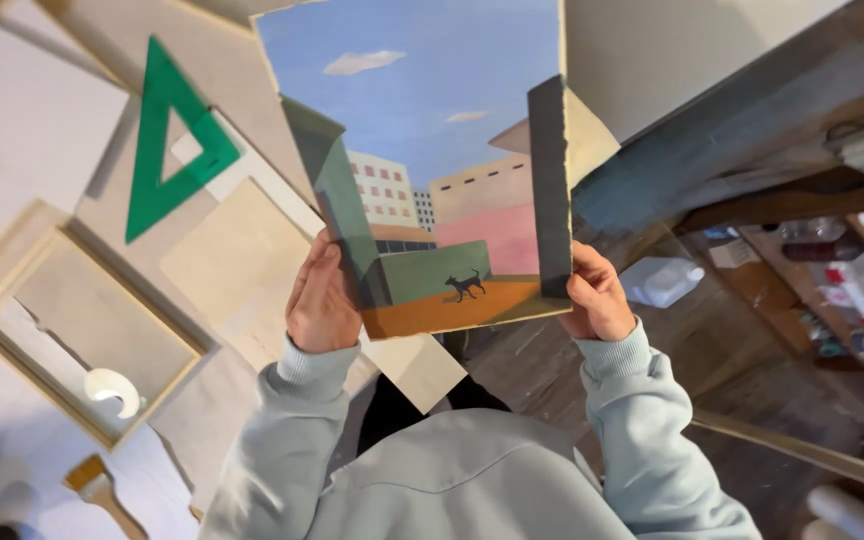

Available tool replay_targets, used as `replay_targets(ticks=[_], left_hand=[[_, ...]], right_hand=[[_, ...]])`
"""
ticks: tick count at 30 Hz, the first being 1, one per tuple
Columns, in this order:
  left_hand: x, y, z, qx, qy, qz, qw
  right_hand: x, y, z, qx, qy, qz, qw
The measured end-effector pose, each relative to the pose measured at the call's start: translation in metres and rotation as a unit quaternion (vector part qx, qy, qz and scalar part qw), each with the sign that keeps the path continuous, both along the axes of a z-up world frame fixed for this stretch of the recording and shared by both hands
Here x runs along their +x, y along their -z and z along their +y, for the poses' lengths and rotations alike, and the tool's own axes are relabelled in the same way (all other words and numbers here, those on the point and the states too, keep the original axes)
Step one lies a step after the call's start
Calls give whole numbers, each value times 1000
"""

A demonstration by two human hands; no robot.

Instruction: Precise cutting of a mat or backing board using a utility knife and metal straight edge for art framing.

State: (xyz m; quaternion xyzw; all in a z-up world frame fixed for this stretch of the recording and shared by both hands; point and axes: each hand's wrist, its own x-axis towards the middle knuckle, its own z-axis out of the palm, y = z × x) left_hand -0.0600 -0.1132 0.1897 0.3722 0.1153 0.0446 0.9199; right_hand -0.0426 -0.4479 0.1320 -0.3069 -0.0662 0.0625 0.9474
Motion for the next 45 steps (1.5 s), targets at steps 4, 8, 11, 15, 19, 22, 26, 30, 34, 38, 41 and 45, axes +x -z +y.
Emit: replay_targets(ticks=[4, 8, 11, 15, 19, 22, 26, 30, 34, 38, 41, 45], left_hand=[[-2, -21, -10, 61, -40, 25, 997], [-7, -55, -16, 138, -50, 59, 987], [-8, -77, -24, 155, -43, 64, 985], [-10, -86, -26, 163, -43, 61, 984], [-10, -97, -28, 177, -31, 68, 981], [-12, -107, -32, 179, -31, 88, 979], [-20, -123, -36, 169, -25, 107, 979], [-27, -131, -37, 157, -28, 125, 979], [-37, -124, -27, 124, -13, 92, 988], [-48, -103, -17, 122, -35, 76, 989], [-57, -92, -8, 118, -43, 78, 989], [-69, -87, -13, 55, -56, 72, 994]], right_hand=[[-3, 3, -7, -5, 14, 9, 1000], [-10, 39, -21, 2, 15, 37, 999], [-10, 24, -14, 17, 24, 48, 998], [-19, 31, -13, 30, 33, 47, 998], [-20, 10, -7, 49, 35, 39, 997], [-18, -20, 1, 65, 26, 24, 997], [-16, -57, 7, 71, 5, -9, 997], [-21, -46, 7, 70, -5, -3, 998], [-23, -25, 5, 80, -32, 14, 996], [-10, -46, 13, 36, -39, 69, 996], [-13, -20, 4, 76, 18, 126, 989], [-15, 133, -15, -82, 60, 166, 981]])
